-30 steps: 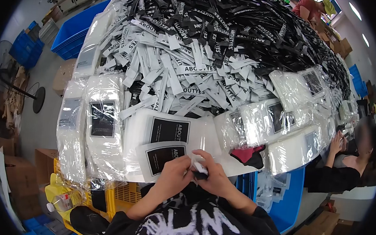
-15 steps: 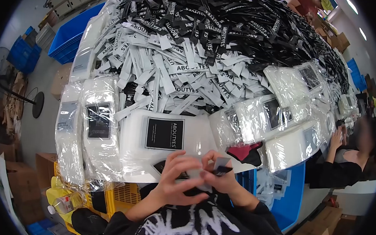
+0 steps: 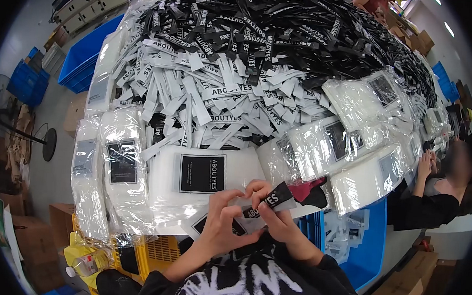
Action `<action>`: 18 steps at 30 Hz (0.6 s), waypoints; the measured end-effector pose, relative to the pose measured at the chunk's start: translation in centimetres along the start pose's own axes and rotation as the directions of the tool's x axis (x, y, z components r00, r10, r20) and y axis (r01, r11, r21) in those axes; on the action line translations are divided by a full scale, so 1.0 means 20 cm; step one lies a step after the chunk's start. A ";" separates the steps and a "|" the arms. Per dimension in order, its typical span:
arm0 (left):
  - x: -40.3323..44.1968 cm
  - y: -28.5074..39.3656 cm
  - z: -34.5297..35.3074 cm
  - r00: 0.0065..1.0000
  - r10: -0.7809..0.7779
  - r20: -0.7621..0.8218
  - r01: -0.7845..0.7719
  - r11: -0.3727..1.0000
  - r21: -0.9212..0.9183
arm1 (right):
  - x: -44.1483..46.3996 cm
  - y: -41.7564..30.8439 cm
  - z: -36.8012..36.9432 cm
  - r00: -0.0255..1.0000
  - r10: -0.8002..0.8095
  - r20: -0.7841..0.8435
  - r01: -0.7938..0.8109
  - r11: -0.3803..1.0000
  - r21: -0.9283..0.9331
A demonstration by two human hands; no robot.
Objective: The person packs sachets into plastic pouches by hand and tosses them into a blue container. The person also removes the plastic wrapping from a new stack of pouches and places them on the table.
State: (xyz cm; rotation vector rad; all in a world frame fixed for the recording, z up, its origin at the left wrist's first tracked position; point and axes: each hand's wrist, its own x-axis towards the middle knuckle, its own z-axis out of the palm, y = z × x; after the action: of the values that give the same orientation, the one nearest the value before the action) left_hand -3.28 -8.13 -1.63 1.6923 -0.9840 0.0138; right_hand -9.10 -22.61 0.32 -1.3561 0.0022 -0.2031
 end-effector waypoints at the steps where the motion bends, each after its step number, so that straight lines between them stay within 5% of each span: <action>1: 0.00 -0.01 -0.01 1.000 -0.006 -0.010 0.006 1.000 0.002 | -0.01 0.01 0.00 0.998 0.056 0.002 -0.056 0.998 -0.043; 2: 0.00 -0.01 -0.01 1.000 0.022 -0.016 -0.022 1.000 -0.017 | 0.00 0.02 0.01 0.997 0.068 0.025 -0.070 0.992 0.101; 4: 0.02 0.01 -0.03 0.997 0.076 -0.022 -0.077 0.995 -0.060 | -0.01 0.01 0.00 0.981 0.188 0.038 -0.188 0.982 -0.015; 6: 0.03 0.01 -0.07 0.999 0.035 -0.023 -0.035 0.999 -0.014 | -0.02 0.02 0.00 0.961 0.255 -0.108 -0.262 0.963 -0.055; 8: 0.07 0.02 -0.10 0.989 -0.104 -0.104 0.101 0.994 -0.033 | -0.02 -0.01 0.00 0.971 0.224 -0.088 -0.219 0.974 0.063; 10: 0.05 -0.03 -0.20 0.906 -0.346 0.244 0.369 0.928 -0.052 | -0.01 0.00 -0.02 0.976 0.214 -0.042 -0.212 0.975 0.062; 11: 0.04 -0.05 -0.24 0.800 -0.440 0.408 0.491 0.871 -0.024 | 0.00 -0.02 0.00 0.981 0.133 -0.142 -0.119 0.988 0.099; 13: 0.05 -0.04 -0.24 0.864 -0.388 0.320 0.420 0.907 -0.033 | 0.05 -0.10 0.08 0.940 -0.028 -0.341 0.081 0.986 0.143; 15: 0.03 -0.04 -0.23 0.890 -0.376 0.259 0.401 0.915 -0.052 | 0.06 -0.14 0.03 0.923 -0.228 -0.311 0.137 0.948 -0.288; 17: 0.02 -0.04 -0.21 0.893 -0.386 0.232 0.414 0.907 -0.083 | 0.03 -0.14 -0.02 0.954 -0.287 -0.083 0.135 0.663 -0.737; 18: 0.01 -0.04 -0.22 0.891 -0.396 0.222 0.419 0.905 -0.068 | 0.04 -0.17 0.00 0.969 -0.244 0.023 0.163 0.571 -0.804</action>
State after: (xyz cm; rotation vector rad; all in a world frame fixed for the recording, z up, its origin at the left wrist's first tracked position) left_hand -0.66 -4.77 -0.54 1.7882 -0.7403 -0.4954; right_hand -8.78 -23.41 3.68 -2.2770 0.0147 -0.5075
